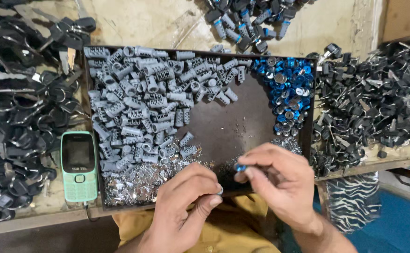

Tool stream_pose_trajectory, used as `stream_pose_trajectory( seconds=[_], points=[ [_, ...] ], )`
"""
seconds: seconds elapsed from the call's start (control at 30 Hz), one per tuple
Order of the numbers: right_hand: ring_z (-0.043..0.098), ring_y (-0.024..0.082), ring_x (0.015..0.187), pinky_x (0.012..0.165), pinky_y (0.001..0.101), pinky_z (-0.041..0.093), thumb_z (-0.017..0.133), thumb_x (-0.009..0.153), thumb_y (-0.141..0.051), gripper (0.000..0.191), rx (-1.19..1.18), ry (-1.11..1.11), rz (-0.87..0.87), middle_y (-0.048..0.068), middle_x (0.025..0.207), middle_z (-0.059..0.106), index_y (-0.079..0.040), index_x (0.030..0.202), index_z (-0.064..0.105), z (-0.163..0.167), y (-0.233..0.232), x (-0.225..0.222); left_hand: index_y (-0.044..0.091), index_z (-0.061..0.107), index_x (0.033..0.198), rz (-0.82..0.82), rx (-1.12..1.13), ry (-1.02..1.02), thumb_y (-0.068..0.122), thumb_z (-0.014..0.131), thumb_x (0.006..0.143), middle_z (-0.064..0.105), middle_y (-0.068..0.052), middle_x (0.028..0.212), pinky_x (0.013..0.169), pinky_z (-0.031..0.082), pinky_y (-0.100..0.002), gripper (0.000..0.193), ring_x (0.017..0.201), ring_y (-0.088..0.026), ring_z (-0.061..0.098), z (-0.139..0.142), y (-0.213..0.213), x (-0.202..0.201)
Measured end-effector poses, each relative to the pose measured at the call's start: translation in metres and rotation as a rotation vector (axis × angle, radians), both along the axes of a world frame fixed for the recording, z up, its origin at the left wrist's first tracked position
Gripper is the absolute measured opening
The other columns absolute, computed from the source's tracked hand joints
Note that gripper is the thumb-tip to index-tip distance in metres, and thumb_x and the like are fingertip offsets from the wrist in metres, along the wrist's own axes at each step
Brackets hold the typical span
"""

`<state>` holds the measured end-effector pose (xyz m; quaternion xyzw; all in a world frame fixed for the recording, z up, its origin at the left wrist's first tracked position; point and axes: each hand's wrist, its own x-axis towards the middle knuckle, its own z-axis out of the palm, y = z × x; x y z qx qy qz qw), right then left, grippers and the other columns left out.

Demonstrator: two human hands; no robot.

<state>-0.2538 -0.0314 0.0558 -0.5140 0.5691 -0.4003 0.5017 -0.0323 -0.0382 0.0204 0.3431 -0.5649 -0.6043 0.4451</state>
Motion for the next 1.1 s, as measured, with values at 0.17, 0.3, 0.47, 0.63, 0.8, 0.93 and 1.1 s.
stream_pose_trajectory(
  seconds=[0.17,0.3,0.47,0.63,0.8,0.93,1.1],
  points=[
    [0.071,0.018,0.095,0.083,0.0296,0.059,0.067,0.084,0.017,0.025,0.182,-0.317,-0.081,0.019,0.113,0.068,0.009,0.107,0.07,-0.022,0.041,0.005,0.002,0.062,0.1,0.0,-0.072,0.005,-0.001,0.072,0.093,0.064,-0.01,0.098,0.07,0.052,-0.031,0.012,0.08,-0.024,0.063,0.0,0.008,-0.009],
    [0.069,0.018,0.096,0.084,0.0294,0.057,0.068,0.086,0.018,0.025,0.192,-0.432,-0.113,0.019,0.115,0.067,0.009,0.109,0.069,-0.031,0.051,0.002,0.002,0.064,0.1,0.017,-0.13,-0.054,-0.001,0.073,0.091,0.065,-0.01,0.097,0.072,0.053,-0.032,0.013,0.082,-0.025,0.066,0.001,0.012,-0.012],
    [0.065,0.016,0.097,0.084,0.0269,0.054,0.067,0.088,0.016,0.025,0.188,-0.48,-0.09,0.017,0.114,0.065,0.007,0.112,0.068,-0.029,0.054,0.001,0.003,0.063,0.1,0.043,-0.195,-0.068,-0.003,0.074,0.087,0.065,-0.009,0.095,0.073,0.053,-0.034,0.018,0.081,-0.025,0.064,0.002,0.015,-0.018],
    [0.067,0.016,0.098,0.084,0.0266,0.055,0.068,0.087,0.013,0.025,0.15,-0.364,-0.067,0.016,0.114,0.066,0.006,0.111,0.07,-0.026,0.054,0.001,0.001,0.063,0.1,0.053,-0.214,-0.069,-0.006,0.073,0.087,0.065,-0.01,0.095,0.072,0.053,-0.033,0.018,0.079,-0.026,0.064,0.001,0.016,-0.019],
    [0.068,0.015,0.092,0.077,0.0248,0.053,0.075,0.09,0.006,0.025,0.041,-0.169,0.018,0.016,0.111,0.07,0.002,0.114,0.077,-0.018,0.05,0.004,0.003,0.062,0.1,0.056,-0.074,-0.078,-0.006,0.074,0.087,0.065,-0.008,0.093,0.069,0.052,-0.03,0.019,0.078,-0.019,0.062,0.003,0.017,-0.02],
    [0.066,0.018,0.095,0.082,0.029,0.053,0.086,0.08,-0.008,0.046,-0.099,0.019,0.212,0.012,0.111,0.065,-0.002,0.123,0.072,-0.008,0.048,0.002,0.009,0.054,0.12,-0.06,0.463,0.226,-0.003,0.076,0.089,0.065,-0.005,0.092,0.066,0.048,-0.025,0.04,0.077,-0.008,0.057,0.003,0.013,-0.012],
    [0.061,0.019,0.09,0.078,0.0304,0.051,0.09,0.081,-0.013,0.042,-0.297,0.166,0.182,0.007,0.105,0.058,-0.007,0.118,0.07,-0.012,0.052,-0.002,0.004,0.052,0.134,-0.197,0.758,0.466,-0.005,0.075,0.087,0.062,-0.006,0.098,0.075,0.048,-0.023,0.053,0.086,-0.009,0.056,-0.004,0.016,-0.021]
  ],
)
